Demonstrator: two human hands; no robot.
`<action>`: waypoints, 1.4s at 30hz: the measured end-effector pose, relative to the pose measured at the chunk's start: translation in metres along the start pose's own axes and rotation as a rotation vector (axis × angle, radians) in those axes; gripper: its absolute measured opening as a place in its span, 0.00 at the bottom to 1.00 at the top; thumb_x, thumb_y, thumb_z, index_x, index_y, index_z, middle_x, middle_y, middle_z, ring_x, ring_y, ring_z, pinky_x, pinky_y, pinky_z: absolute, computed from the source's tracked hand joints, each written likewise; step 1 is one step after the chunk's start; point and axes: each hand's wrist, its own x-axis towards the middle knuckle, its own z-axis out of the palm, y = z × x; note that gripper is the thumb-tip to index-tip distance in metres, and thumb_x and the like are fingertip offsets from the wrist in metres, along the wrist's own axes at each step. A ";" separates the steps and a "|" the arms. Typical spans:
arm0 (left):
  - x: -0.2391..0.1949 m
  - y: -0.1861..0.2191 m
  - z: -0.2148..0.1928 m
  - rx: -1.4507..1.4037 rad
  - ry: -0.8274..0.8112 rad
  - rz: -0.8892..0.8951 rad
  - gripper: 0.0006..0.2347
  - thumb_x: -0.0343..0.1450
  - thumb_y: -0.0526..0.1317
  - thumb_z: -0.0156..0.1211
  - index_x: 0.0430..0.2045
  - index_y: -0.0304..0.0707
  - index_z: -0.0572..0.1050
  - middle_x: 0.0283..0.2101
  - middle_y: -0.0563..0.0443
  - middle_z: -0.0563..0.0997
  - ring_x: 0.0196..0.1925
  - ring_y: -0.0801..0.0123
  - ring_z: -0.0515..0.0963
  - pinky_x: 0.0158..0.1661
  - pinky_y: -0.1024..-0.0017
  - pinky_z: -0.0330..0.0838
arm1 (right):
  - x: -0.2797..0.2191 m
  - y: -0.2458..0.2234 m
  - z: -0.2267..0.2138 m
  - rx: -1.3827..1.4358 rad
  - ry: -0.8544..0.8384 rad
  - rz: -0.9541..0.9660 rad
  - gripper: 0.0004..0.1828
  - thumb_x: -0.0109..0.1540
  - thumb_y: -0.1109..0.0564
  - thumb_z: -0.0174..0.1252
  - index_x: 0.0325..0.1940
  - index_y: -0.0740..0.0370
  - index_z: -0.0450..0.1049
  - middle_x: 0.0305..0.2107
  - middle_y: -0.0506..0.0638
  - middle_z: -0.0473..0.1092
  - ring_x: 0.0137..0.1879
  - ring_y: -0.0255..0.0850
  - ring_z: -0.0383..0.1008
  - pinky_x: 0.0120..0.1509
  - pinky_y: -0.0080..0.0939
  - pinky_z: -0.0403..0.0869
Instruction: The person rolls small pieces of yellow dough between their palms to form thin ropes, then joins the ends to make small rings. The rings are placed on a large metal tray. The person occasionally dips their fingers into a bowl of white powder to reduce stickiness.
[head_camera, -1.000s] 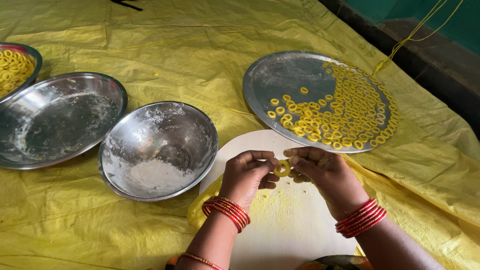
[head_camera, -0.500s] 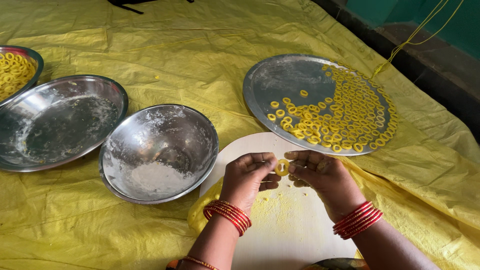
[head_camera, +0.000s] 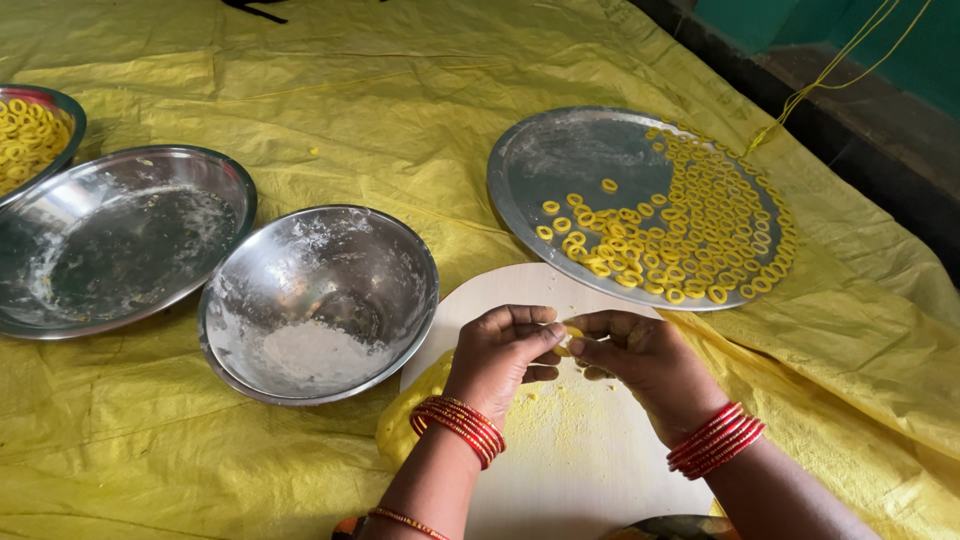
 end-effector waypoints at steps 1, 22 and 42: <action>0.000 0.002 0.000 0.046 0.026 0.007 0.11 0.65 0.36 0.70 0.38 0.32 0.80 0.33 0.48 0.84 0.30 0.71 0.83 0.31 0.73 0.80 | 0.002 0.001 -0.001 -0.017 0.016 -0.004 0.18 0.59 0.57 0.64 0.51 0.69 0.78 0.38 0.51 0.79 0.42 0.36 0.77 0.48 0.40 0.75; 0.008 0.032 -0.016 -0.235 0.450 0.103 0.26 0.65 0.40 0.65 0.59 0.35 0.66 0.48 0.45 0.78 0.30 0.71 0.78 0.29 0.72 0.73 | 0.172 0.047 -0.126 -0.412 0.322 -0.140 0.22 0.58 0.65 0.64 0.57 0.63 0.77 0.46 0.53 0.79 0.44 0.40 0.82 0.48 0.40 0.81; -0.003 0.073 -0.036 -0.476 0.915 0.353 0.27 0.66 0.33 0.58 0.62 0.38 0.61 0.63 0.42 0.71 0.62 0.59 0.74 0.62 0.60 0.66 | 0.145 0.006 0.137 -1.335 -0.177 -0.413 0.18 0.60 0.49 0.60 0.51 0.58 0.76 0.49 0.56 0.70 0.60 0.53 0.69 0.65 0.52 0.69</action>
